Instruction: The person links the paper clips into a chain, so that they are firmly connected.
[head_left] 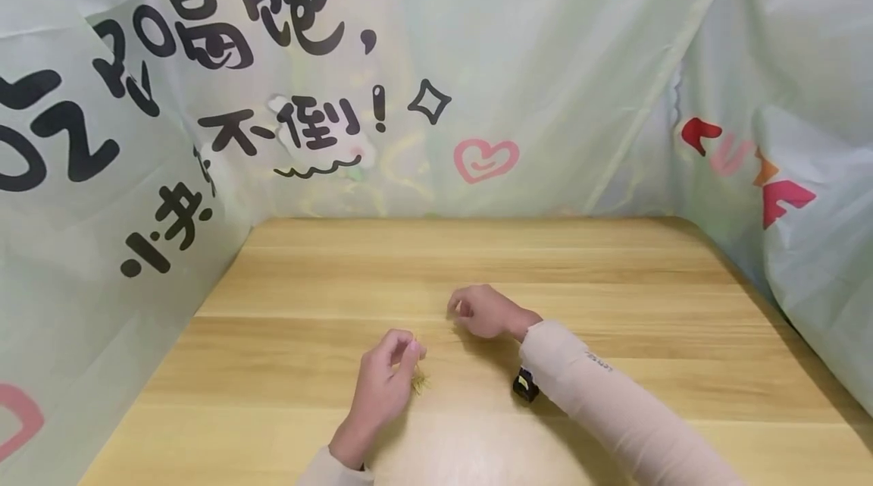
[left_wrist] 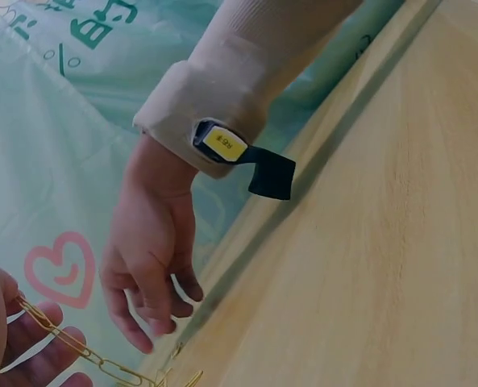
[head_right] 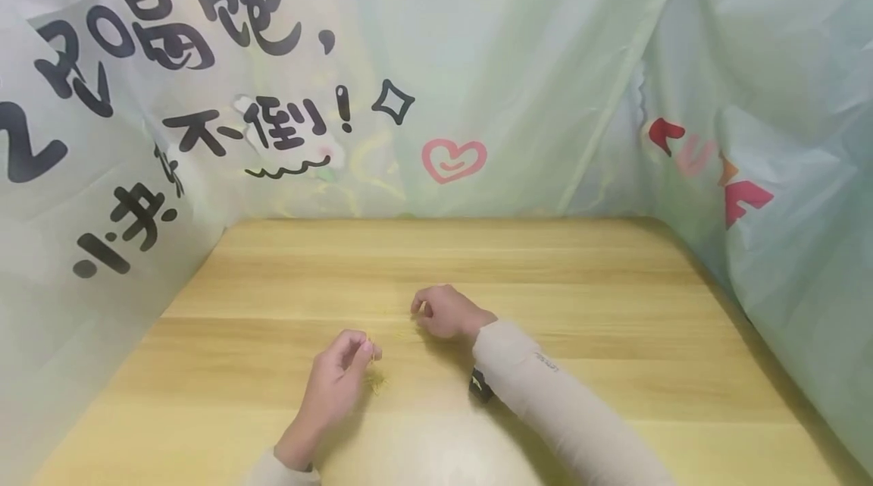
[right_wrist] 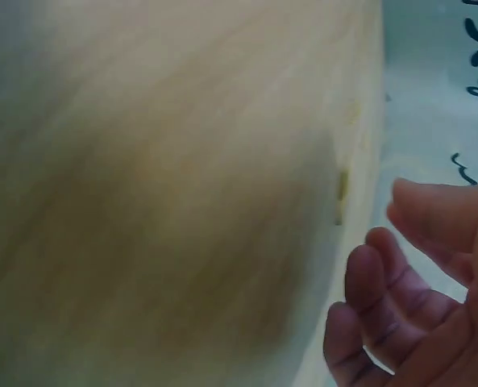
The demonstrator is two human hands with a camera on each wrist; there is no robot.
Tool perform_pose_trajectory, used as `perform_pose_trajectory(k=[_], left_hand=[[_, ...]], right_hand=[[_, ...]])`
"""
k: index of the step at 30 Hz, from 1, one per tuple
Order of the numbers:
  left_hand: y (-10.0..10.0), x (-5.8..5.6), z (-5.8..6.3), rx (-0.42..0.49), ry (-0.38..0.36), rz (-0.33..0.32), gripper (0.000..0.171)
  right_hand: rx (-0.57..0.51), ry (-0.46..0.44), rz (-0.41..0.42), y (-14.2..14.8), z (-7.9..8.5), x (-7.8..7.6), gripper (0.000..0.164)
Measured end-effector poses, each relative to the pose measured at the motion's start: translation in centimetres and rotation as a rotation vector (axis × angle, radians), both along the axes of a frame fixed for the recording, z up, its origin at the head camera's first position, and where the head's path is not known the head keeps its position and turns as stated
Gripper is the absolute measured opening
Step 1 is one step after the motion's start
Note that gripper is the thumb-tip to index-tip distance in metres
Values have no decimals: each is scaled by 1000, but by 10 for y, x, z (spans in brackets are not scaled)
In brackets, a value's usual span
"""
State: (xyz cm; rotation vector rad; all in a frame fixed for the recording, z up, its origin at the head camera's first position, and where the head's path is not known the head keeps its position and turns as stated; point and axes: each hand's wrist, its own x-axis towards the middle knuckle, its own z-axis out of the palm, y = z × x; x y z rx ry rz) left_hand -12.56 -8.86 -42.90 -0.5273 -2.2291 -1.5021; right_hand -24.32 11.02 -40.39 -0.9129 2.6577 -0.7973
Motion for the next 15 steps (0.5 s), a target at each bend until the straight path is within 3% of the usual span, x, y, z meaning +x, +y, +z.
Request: perform_pose_trajectory(k=[15], left_hand=[[1,-1,-1,-3,-24,-19,6]], right_hand=[[177,-40,-33,-6,-1,3,11]])
